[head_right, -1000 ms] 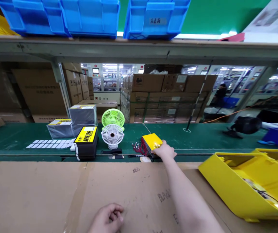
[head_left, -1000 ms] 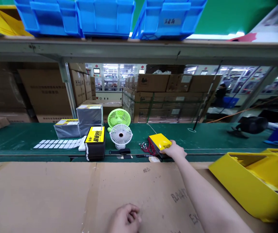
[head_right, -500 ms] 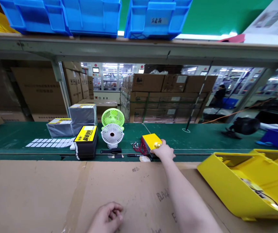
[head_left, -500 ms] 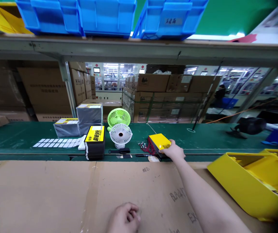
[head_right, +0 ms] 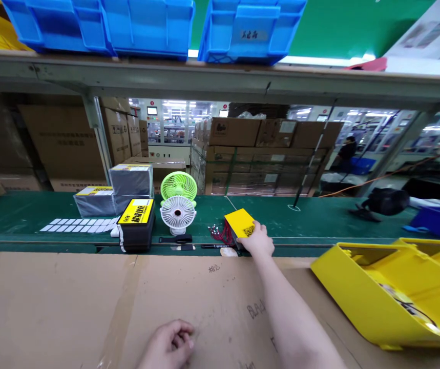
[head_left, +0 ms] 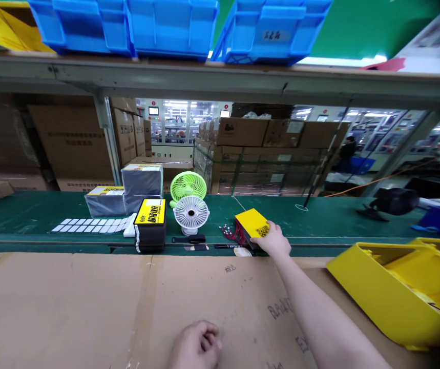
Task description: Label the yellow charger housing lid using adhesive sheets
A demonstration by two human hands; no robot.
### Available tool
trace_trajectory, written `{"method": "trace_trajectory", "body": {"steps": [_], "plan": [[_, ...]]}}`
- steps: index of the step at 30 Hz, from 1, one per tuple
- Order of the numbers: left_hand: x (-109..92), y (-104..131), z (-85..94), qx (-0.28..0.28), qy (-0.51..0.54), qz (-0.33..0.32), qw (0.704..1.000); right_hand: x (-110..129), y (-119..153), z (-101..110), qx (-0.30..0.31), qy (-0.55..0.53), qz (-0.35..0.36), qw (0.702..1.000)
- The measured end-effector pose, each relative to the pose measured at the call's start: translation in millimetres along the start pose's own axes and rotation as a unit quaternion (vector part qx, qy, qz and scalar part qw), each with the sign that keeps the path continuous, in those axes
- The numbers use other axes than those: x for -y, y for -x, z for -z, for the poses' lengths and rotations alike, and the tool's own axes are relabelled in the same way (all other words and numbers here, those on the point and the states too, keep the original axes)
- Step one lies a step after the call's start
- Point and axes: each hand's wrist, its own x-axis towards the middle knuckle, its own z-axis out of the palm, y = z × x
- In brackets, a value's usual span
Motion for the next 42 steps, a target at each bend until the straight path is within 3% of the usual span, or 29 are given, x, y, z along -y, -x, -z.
{"method": "trace_trajectory", "body": {"steps": [4, 8, 12, 15, 20, 24, 27, 30, 36, 40, 42], "plan": [[-1.3, 0.8, 0.0, 0.000, 0.010, -0.002, 1.000, 2.5, 4.4, 0.4, 0.000, 0.001, 0.010, 1.000], [-3.9, 0.4, 0.5, 0.003, 0.009, 0.009, 1.000, 11.3, 19.8, 3.9, -0.050, 0.021, 0.034, 0.998], [-5.6, 0.7, 0.2, 0.006, 0.013, 0.013, 1.000, 27.0, 39.8, 21.7, -0.147, 0.057, 0.162, 0.974], [-7.8, 2.7, 0.3, 0.005, 0.013, 0.015, 1.000, 40.6, 51.7, 50.5, -0.247, 0.065, 0.281, 0.925], [-12.4, 8.5, 2.3, 0.007, 0.024, 0.003, 1.000, 61.3, 83.6, 125.7, -0.405, -0.032, 0.381, 0.831], [-15.2, 13.4, 3.2, 0.009, 0.024, -0.012, 1.000, 74.1, 133.4, 187.6, -0.460, -0.136, 0.428, 0.766], [-22.1, 21.9, 4.3, 0.008, 0.026, -0.031, 0.999, 79.6, 176.6, 214.7, -0.412, -0.212, 0.475, 0.748], [-35.3, 38.8, 9.3, 0.005, 0.046, -0.069, 0.997, 79.3, 219.2, 219.1, -0.289, -0.281, 0.517, 0.755], [-54.5, 89.1, 41.5, 0.016, 0.187, -0.178, 0.966, 58.7, 294.7, 185.2, 0.065, -0.327, 0.480, 0.812], [-60.0, 124.2, 72.4, 0.066, 0.348, -0.199, 0.914, 43.4, 324.9, 162.7, 0.230, -0.311, 0.439, 0.811], [-64.3, 139.0, 82.1, 0.050, 0.425, -0.214, 0.878, 41.6, 332.2, 159.1, 0.287, -0.289, 0.428, 0.807]]}}
